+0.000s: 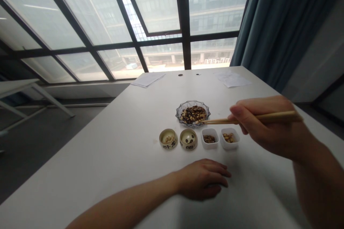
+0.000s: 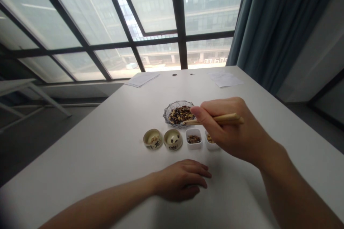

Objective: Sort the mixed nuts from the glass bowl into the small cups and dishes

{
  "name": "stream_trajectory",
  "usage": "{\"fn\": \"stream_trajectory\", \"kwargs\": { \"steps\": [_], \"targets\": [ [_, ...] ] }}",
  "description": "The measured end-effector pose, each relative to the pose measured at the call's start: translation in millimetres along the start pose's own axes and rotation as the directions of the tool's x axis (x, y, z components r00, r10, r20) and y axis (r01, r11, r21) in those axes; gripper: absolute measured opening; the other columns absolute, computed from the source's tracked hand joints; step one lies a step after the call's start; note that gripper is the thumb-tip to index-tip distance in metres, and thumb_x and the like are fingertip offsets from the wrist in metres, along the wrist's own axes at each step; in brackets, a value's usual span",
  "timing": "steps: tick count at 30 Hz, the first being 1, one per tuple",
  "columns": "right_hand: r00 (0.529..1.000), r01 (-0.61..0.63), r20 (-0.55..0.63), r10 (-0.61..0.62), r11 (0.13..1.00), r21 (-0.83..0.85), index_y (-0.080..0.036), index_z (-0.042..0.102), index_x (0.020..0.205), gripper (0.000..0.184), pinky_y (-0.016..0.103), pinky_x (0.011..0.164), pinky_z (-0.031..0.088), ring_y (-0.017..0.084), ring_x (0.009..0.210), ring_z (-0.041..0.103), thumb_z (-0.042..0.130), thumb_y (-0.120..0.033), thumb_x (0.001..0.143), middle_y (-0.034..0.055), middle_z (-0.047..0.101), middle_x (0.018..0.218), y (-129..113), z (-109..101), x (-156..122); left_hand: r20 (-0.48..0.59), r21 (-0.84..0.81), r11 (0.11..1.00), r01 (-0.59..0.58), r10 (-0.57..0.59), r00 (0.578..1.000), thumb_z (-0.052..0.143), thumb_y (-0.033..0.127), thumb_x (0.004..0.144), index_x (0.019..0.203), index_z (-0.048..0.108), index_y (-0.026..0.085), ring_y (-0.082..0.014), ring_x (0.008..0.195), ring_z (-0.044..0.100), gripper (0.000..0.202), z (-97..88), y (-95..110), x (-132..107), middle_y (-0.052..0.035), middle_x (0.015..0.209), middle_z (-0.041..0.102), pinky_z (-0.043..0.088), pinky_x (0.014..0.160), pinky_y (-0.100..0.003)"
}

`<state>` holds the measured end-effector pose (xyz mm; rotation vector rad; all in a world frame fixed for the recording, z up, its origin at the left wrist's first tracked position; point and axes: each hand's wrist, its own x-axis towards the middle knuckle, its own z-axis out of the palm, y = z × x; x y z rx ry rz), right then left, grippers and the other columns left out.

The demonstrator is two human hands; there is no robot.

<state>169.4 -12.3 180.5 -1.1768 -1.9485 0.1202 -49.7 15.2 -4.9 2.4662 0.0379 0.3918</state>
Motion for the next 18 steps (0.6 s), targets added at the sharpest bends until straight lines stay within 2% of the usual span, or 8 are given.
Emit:
{"fn": "stream_trajectory", "kwargs": {
  "steps": [3,6,11,18],
  "targets": [
    [0.994,0.046,0.1,-0.044,0.999,-0.018,-0.024,0.045,0.054,0.057,0.035,0.049,0.029,0.014,0.043,0.037,0.05,-0.046,0.106,-0.0003,0.043,0.047,-0.5,-1.1,0.4,-0.005,0.001,1.0,0.007,-0.007,1.0,0.056,0.022,0.096,0.116,0.069,0.019,-0.0218,0.14,0.058,0.024,0.6,0.0,-0.5,-0.0106,0.139,0.068,0.044,0.121,-0.034],
    [0.984,0.022,0.179,-0.021,1.0,-0.005,-0.023,0.04,0.054,0.057,0.034,0.048,0.027,0.014,0.044,0.035,0.051,-0.047,0.105,-0.001,0.04,0.047,1.8,2.6,2.5,0.0,-0.007,1.0,0.019,-0.019,1.0,0.056,0.022,0.096,0.117,0.069,0.02,-0.0217,0.141,0.057,0.024,1.1,-0.2,-0.9,-0.0106,0.139,0.069,0.043,0.122,-0.035],
    [0.965,-0.085,0.253,0.072,0.996,0.039,-0.023,0.047,0.055,0.055,0.032,0.046,0.03,0.013,0.046,0.041,0.057,-0.049,0.103,-0.0011,0.048,0.049,5.2,7.0,4.9,-0.006,-0.021,1.0,0.011,-0.012,1.0,0.057,0.022,0.095,0.116,0.069,0.019,-0.022,0.14,0.058,0.024,0.9,-0.4,-0.3,-0.0111,0.138,0.069,0.044,0.121,-0.034],
    [0.959,-0.12,0.263,0.102,0.991,0.053,-0.023,0.055,0.056,0.052,0.03,0.045,0.033,0.013,0.046,0.047,0.063,-0.049,0.1,-0.0007,0.055,0.05,4.5,5.8,4.7,0.004,-0.03,0.999,0.032,-0.032,0.999,0.057,0.022,0.095,0.116,0.069,0.02,-0.0221,0.14,0.058,0.024,0.8,0.1,0.0,-0.0107,0.139,0.069,0.044,0.121,-0.035]
  ]
}}
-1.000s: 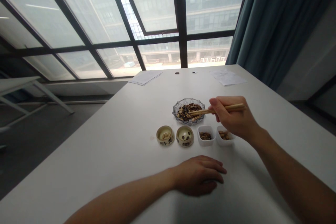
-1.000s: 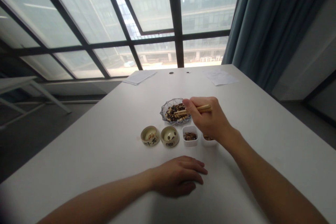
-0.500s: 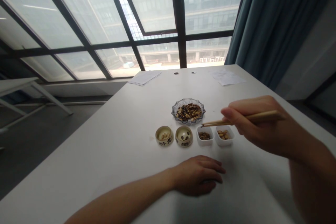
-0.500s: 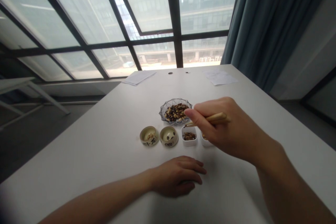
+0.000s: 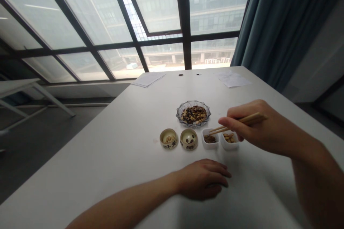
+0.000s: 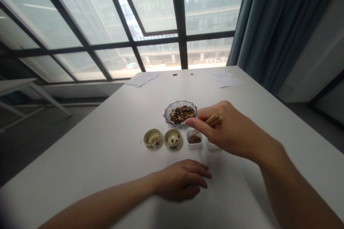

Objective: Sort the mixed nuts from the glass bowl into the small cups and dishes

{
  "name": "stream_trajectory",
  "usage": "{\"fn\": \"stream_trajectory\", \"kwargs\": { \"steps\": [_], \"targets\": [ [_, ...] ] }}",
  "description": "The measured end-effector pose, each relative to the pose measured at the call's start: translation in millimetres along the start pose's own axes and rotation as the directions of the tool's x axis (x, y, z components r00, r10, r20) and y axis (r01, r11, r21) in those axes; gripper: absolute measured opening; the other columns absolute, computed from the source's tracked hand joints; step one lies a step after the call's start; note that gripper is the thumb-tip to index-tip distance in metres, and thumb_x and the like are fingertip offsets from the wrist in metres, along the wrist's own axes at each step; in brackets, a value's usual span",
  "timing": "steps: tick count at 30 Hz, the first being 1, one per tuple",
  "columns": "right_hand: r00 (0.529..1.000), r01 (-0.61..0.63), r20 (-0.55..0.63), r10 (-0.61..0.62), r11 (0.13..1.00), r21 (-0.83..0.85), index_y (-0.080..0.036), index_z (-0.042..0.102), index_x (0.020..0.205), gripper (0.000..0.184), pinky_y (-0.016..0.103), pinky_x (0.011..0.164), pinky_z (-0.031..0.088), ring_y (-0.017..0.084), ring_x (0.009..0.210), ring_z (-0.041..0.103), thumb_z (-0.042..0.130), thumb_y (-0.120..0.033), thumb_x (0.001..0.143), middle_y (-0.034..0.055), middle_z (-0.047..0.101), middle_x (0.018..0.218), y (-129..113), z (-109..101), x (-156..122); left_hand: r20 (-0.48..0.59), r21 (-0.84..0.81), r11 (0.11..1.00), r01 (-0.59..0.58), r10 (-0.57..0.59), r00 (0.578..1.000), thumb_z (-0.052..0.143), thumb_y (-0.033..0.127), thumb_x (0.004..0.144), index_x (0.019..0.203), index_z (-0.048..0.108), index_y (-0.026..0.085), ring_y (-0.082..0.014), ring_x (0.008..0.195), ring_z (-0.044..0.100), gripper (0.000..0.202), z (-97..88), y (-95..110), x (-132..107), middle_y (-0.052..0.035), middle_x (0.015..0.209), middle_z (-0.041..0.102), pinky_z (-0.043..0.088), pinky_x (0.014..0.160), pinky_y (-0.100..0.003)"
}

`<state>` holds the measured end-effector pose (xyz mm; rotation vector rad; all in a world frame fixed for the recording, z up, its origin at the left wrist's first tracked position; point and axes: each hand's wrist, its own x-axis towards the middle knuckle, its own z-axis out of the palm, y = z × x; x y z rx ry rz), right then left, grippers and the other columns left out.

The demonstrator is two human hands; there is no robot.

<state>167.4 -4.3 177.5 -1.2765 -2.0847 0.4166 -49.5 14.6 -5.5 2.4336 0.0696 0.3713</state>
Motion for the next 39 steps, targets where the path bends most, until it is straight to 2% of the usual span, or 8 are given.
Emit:
{"fn": "stream_trajectory", "kwargs": {
  "steps": [4,7,11,16,24,32,39],
  "targets": [
    [0.998,0.003,-0.056,-0.002,1.0,0.025,-0.023,0.057,0.055,0.055,0.031,0.044,0.034,0.014,0.044,0.049,0.06,-0.052,0.101,0.0007,0.056,0.049,3,-3,1,0.002,-0.007,1.0,-0.006,0.006,1.0,0.058,0.022,0.095,0.117,0.069,0.019,-0.0225,0.139,0.059,0.025,0.2,-1,0,-0.0118,0.138,0.069,0.044,0.121,-0.035],
    [0.985,-0.008,-0.172,0.023,0.996,0.086,-0.022,0.065,0.061,0.053,0.03,0.043,0.038,0.015,0.046,0.055,0.058,-0.056,0.101,0.0028,0.062,0.054,13,-2,6,-0.005,-0.004,1.0,-0.012,0.012,1.0,0.058,0.022,0.094,0.116,0.069,0.019,-0.0222,0.139,0.059,0.024,0.5,-2,-1,-0.0116,0.138,0.069,0.044,0.121,-0.034],
    [0.94,-0.048,-0.325,0.107,0.981,0.185,-0.02,0.073,0.074,0.049,0.03,0.046,0.045,0.017,0.049,0.061,0.059,-0.059,0.1,0.0052,0.068,0.061,33,8,18,-0.009,0.01,1.0,-0.016,0.016,1.0,0.058,0.022,0.095,0.115,0.07,0.018,-0.0219,0.138,0.06,0.024,0.6,-2,0,-0.0113,0.138,0.069,0.044,0.121,-0.033],
    [0.966,-0.088,-0.223,0.129,0.979,0.186,-0.019,0.069,0.07,0.052,0.03,0.048,0.043,0.017,0.05,0.06,0.058,-0.059,0.101,0.0043,0.066,0.058,53,26,31,-0.011,0.018,1.0,-0.013,0.013,1.0,0.057,0.022,0.095,0.115,0.07,0.017,-0.0214,0.139,0.059,0.024,0.4,-1,0,-0.0108,0.138,0.07,0.043,0.121,-0.032],
    [0.981,-0.12,-0.13,0.142,0.978,0.168,-0.019,0.062,0.065,0.051,0.028,0.05,0.041,0.015,0.051,0.058,0.057,-0.055,0.101,0.002,0.064,0.056,61,43,37,-0.03,0.036,0.999,-0.031,0.033,0.999,0.056,0.024,0.097,0.116,0.071,0.016,-0.0221,0.138,0.06,0.025,2.6,-2,-1,-0.0102,0.138,0.07,0.044,0.121,-0.032],
    [0.985,-0.116,-0.112,0.133,0.982,0.146,-0.019,0.059,0.063,0.049,0.026,0.05,0.037,0.014,0.048,0.055,0.058,-0.05,0.101,0.0008,0.061,0.053,70,56,41,-0.03,0.033,0.999,-0.033,0.034,0.999,0.055,0.023,0.097,0.115,0.071,0.016,-0.0221,0.138,0.06,0.025,2.4,-2,-1,-0.01,0.138,0.07,0.044,0.121,-0.032],
    [0.981,-0.088,-0.163,0.108,0.988,0.129,-0.02,0.058,0.06,0.051,0.027,0.051,0.036,0.013,0.047,0.051,0.058,-0.051,0.1,-0.0009,0.057,0.05,74,62,42,-0.039,0.029,0.999,-0.032,0.033,0.999,0.056,0.023,0.097,0.114,0.071,0.016,-0.0219,0.138,0.06,0.024,2.9,-2,-1,-0.0104,0.137,0.07,0.044,0.121,-0.032]
  ]
}}
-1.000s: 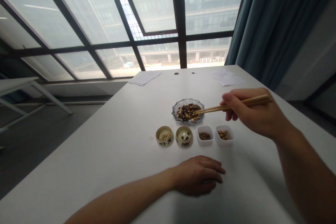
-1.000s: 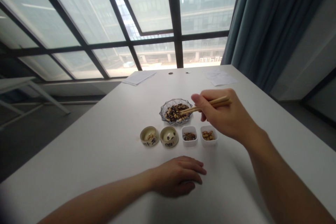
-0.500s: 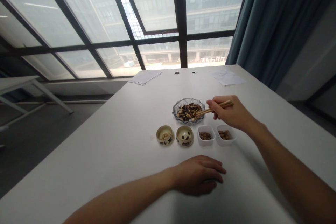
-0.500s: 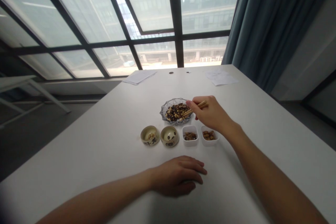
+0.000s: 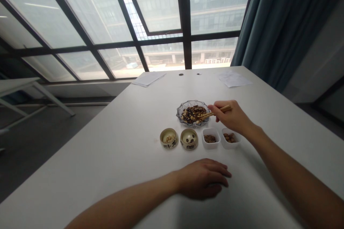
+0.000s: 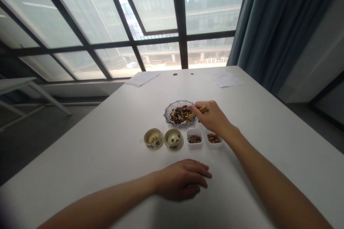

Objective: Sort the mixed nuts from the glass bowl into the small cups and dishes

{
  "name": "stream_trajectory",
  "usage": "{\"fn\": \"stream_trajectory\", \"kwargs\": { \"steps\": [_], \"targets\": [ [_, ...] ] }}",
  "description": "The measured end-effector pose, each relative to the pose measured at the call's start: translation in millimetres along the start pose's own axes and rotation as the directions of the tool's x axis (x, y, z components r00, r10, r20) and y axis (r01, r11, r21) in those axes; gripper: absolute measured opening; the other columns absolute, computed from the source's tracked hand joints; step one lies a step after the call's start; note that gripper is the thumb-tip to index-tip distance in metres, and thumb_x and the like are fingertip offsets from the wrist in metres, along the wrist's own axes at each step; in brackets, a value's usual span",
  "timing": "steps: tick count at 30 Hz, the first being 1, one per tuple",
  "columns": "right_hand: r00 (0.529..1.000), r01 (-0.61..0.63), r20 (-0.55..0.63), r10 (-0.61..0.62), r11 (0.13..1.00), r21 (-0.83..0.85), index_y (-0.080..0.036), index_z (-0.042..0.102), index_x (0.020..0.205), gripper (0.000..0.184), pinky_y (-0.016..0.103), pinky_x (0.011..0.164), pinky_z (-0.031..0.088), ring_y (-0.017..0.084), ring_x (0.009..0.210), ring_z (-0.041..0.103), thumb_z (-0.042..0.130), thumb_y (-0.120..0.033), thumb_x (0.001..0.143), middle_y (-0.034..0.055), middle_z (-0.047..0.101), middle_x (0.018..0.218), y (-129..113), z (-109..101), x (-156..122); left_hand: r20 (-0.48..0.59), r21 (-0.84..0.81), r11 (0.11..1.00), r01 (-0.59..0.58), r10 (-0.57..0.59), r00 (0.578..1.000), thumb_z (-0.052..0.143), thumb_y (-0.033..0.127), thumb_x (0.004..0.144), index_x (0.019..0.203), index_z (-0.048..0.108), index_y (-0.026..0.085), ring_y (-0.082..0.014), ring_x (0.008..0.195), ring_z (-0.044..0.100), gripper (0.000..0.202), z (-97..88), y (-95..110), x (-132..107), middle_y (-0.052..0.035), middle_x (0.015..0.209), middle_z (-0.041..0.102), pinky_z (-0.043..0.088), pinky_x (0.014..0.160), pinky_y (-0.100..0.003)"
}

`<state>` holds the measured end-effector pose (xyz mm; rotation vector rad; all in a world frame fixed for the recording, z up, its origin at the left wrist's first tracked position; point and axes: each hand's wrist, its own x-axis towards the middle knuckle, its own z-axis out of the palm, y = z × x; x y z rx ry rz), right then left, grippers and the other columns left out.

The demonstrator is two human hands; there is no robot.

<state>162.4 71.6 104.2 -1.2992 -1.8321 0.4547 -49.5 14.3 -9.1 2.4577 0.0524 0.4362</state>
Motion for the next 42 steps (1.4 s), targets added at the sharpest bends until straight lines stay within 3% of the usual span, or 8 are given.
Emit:
{"fn": "stream_trajectory", "kwargs": {
  "steps": [7,17,22,30,42],
  "targets": [
    [0.993,0.048,-0.109,-0.053,0.998,-0.044,-0.02,0.056,0.057,0.052,0.029,0.05,0.032,0.013,0.045,0.047,0.056,-0.045,0.103,-0.0016,0.051,0.048,-4,-1,-1,-0.004,0.006,1.0,-0.004,0.004,1.0,0.056,0.023,0.097,0.114,0.071,0.016,-0.0218,0.137,0.061,0.025,0.5,0,0,-0.0104,0.137,0.07,0.043,0.121,-0.031],
    [0.958,0.128,-0.246,-0.148,0.987,-0.095,-0.021,0.064,0.062,0.052,0.03,0.046,0.038,0.016,0.047,0.054,0.056,-0.053,0.103,0.0014,0.058,0.051,-53,-48,-23,0.021,-0.01,1.0,0.008,-0.007,1.0,0.057,0.023,0.096,0.115,0.07,0.018,-0.0217,0.138,0.059,0.024,-1.7,0,0,-0.0106,0.139,0.069,0.044,0.121,-0.033],
    [0.969,0.167,-0.155,-0.192,0.972,-0.163,-0.021,0.06,0.06,0.053,0.029,0.045,0.035,0.014,0.045,0.051,0.055,-0.048,0.105,0.0003,0.056,0.051,-76,-61,-39,0.021,-0.002,1.0,0.001,-0.001,1.0,0.056,0.023,0.097,0.116,0.07,0.018,-0.0212,0.139,0.059,0.024,-1.9,0,0,-0.0101,0.139,0.069,0.044,0.121,-0.032],
    [0.98,0.193,0.004,-0.197,0.956,-0.222,-0.02,0.05,0.057,0.05,0.03,0.047,0.03,0.011,0.044,0.043,0.055,-0.034,0.105,-0.0032,0.049,0.049,-89,-58,-45,0.026,-0.014,1.0,0.008,-0.007,1.0,0.055,0.023,0.097,0.117,0.069,0.019,-0.0218,0.139,0.059,0.025,-3.2,1,0,-0.0096,0.14,0.069,0.044,0.121,-0.033],
    [0.981,0.192,0.071,-0.181,0.955,-0.226,-0.023,0.041,0.057,0.054,0.031,0.044,0.026,0.012,0.045,0.037,0.058,-0.044,0.103,-0.0026,0.045,0.047,-84,-56,-42,0.037,-0.036,0.999,0.023,-0.021,0.999,0.057,0.022,0.095,0.117,0.069,0.019,-0.0218,0.139,0.059,0.025,-4.0,2,2,-0.0107,0.139,0.069,0.044,0.121,-0.034]
  ]
}}
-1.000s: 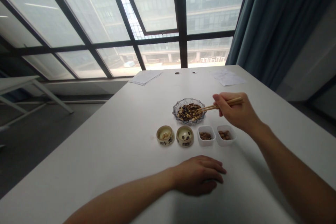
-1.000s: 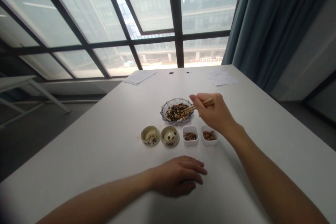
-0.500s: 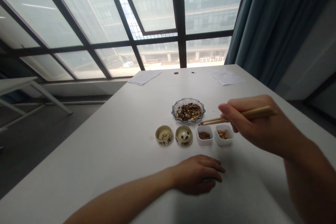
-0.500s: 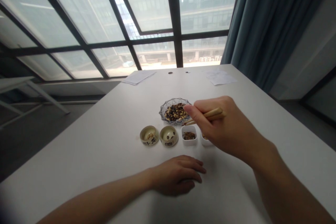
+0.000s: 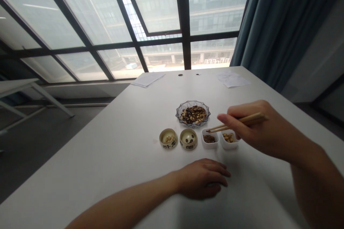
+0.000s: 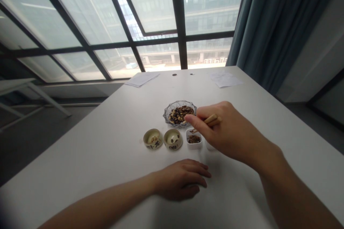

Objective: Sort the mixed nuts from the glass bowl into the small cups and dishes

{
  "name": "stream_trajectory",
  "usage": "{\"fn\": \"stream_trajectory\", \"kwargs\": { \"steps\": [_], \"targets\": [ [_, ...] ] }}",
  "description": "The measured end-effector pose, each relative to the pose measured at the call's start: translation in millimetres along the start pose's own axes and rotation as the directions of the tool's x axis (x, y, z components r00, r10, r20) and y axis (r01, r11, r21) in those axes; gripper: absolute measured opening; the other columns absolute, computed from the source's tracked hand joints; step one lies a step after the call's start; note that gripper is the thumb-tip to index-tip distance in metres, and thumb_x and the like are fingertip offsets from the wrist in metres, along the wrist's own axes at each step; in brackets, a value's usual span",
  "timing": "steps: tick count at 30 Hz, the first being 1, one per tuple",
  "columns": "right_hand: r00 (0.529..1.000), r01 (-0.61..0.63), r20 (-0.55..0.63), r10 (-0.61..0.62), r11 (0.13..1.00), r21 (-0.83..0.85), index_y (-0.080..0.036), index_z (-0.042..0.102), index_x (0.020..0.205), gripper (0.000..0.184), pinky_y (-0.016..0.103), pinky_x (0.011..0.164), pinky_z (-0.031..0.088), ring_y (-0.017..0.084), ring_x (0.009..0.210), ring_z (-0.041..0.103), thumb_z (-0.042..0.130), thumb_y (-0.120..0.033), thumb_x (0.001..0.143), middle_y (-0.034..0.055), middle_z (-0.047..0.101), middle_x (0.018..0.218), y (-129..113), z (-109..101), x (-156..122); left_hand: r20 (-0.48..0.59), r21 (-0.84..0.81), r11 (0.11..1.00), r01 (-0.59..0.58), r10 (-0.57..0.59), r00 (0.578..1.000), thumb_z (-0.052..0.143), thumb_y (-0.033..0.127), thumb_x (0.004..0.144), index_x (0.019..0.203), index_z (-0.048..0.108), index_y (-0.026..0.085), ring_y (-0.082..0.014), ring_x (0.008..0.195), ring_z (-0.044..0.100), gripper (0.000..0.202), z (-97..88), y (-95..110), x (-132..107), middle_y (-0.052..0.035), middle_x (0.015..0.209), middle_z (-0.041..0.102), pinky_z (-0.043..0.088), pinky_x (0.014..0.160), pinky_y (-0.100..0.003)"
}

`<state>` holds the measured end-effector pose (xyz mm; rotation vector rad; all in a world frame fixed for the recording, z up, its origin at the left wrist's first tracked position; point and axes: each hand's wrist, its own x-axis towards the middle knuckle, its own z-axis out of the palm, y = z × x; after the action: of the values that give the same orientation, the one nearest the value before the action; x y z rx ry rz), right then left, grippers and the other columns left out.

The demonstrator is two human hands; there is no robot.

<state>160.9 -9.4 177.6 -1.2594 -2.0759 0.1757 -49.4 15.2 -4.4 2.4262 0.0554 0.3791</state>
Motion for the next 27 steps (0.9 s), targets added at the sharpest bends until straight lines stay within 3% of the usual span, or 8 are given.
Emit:
{"fn": "stream_trajectory", "kwargs": {
  "steps": [7,13,18,23,27],
  "targets": [
    [1.0,-0.014,-0.011,0.014,1.0,0.021,-0.022,0.044,0.056,0.054,0.031,0.044,0.027,0.012,0.044,0.038,0.06,-0.045,0.102,-0.0026,0.045,0.047,1,-1,0,-0.001,-0.002,1.0,0.0,0.0,1.0,0.057,0.021,0.095,0.116,0.069,0.019,-0.0216,0.139,0.058,0.025,0.6,-1,-1,-0.0112,0.139,0.069,0.044,0.121,-0.034],
    [0.989,-0.112,-0.082,0.122,0.987,0.115,-0.021,0.061,0.061,0.049,0.029,0.043,0.035,0.014,0.044,0.052,0.058,-0.047,0.103,0.0005,0.059,0.052,5,1,3,-0.012,0.01,1.0,-0.009,0.009,1.0,0.057,0.022,0.095,0.117,0.069,0.019,-0.0216,0.139,0.059,0.025,1.5,-1,-2,-0.0107,0.138,0.069,0.044,0.121,-0.033],
    [0.965,-0.207,-0.097,0.246,0.931,0.302,-0.019,0.069,0.072,0.043,0.028,0.047,0.047,0.019,0.054,0.068,0.061,-0.05,0.101,0.0039,0.068,0.06,32,20,16,-0.01,0.011,1.0,-0.005,0.005,1.0,0.057,0.023,0.095,0.115,0.07,0.018,-0.022,0.138,0.059,0.024,2.6,-3,-2,-0.0112,0.138,0.069,0.044,0.12,-0.033],
    [0.956,-0.267,-0.025,0.292,0.903,0.336,-0.018,0.067,0.069,0.045,0.028,0.051,0.049,0.02,0.055,0.07,0.061,-0.051,0.1,0.004,0.069,0.058,68,47,29,-0.008,0.01,1.0,0.006,-0.006,1.0,0.058,0.022,0.095,0.115,0.07,0.019,-0.0223,0.138,0.06,0.024,2.6,-3,-2,-0.0109,0.138,0.07,0.045,0.12,-0.034],
    [0.959,-0.265,-0.009,0.284,0.903,0.337,-0.017,0.068,0.069,0.048,0.027,0.052,0.048,0.019,0.054,0.068,0.06,-0.054,0.099,0.0041,0.068,0.057,80,59,31,-0.005,-0.003,1.0,0.007,-0.007,1.0,0.059,0.021,0.094,0.116,0.07,0.019,-0.0224,0.139,0.059,0.025,2.2,-2,-1,-0.011,0.139,0.069,0.044,0.121,-0.035]
  ]
}}
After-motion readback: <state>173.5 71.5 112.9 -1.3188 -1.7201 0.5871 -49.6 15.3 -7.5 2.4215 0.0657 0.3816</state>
